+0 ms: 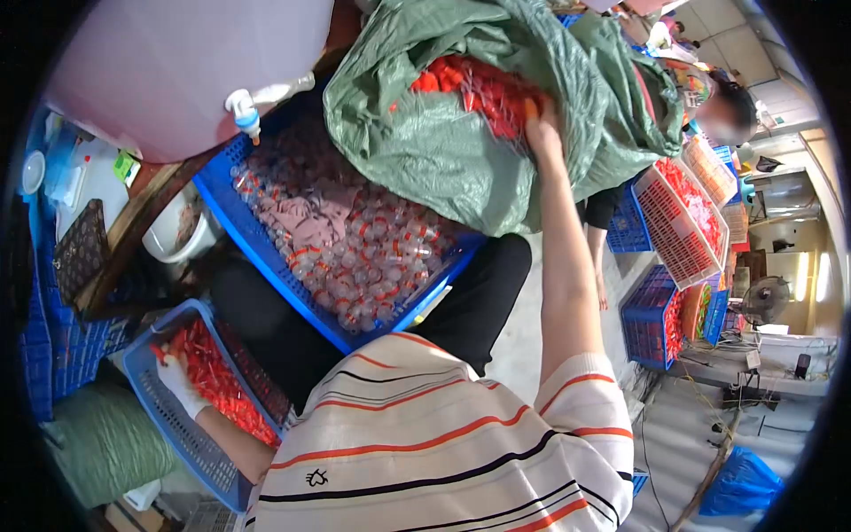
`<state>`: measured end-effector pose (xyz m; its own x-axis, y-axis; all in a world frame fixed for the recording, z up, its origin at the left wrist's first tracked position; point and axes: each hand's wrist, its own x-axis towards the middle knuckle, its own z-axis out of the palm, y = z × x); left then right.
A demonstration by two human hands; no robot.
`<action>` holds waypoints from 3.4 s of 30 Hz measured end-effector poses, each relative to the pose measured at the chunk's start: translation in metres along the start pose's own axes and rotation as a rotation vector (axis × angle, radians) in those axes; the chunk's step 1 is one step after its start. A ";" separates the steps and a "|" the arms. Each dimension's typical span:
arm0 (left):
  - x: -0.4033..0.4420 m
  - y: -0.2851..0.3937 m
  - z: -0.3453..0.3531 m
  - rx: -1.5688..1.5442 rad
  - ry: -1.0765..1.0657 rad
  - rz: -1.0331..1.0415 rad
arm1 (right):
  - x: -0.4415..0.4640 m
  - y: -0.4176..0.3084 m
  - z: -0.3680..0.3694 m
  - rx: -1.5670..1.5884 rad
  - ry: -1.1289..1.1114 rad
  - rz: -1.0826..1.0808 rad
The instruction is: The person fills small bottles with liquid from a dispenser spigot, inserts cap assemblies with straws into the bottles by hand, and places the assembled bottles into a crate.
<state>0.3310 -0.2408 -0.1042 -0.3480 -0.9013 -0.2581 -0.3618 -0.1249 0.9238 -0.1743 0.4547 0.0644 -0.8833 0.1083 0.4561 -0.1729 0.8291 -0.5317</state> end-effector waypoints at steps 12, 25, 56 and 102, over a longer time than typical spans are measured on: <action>-0.195 0.118 0.287 0.495 -0.833 0.829 | -0.033 -0.034 0.042 0.215 -0.262 0.204; -0.175 0.031 0.361 0.467 -0.930 0.778 | -0.070 -0.132 -0.026 -0.153 -0.298 -0.487; -0.121 0.179 0.342 0.892 -0.053 1.591 | -0.082 -0.319 0.053 0.481 -0.335 -0.484; -0.154 0.198 0.314 -0.522 -1.191 0.075 | -0.124 -0.279 0.038 0.046 -0.603 -0.901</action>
<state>0.0414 0.0032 0.0301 -0.9987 -0.0273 -0.0431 -0.0248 -0.4788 0.8776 -0.0333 0.1889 0.1287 -0.4899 -0.8279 0.2733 -0.8703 0.4463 -0.2083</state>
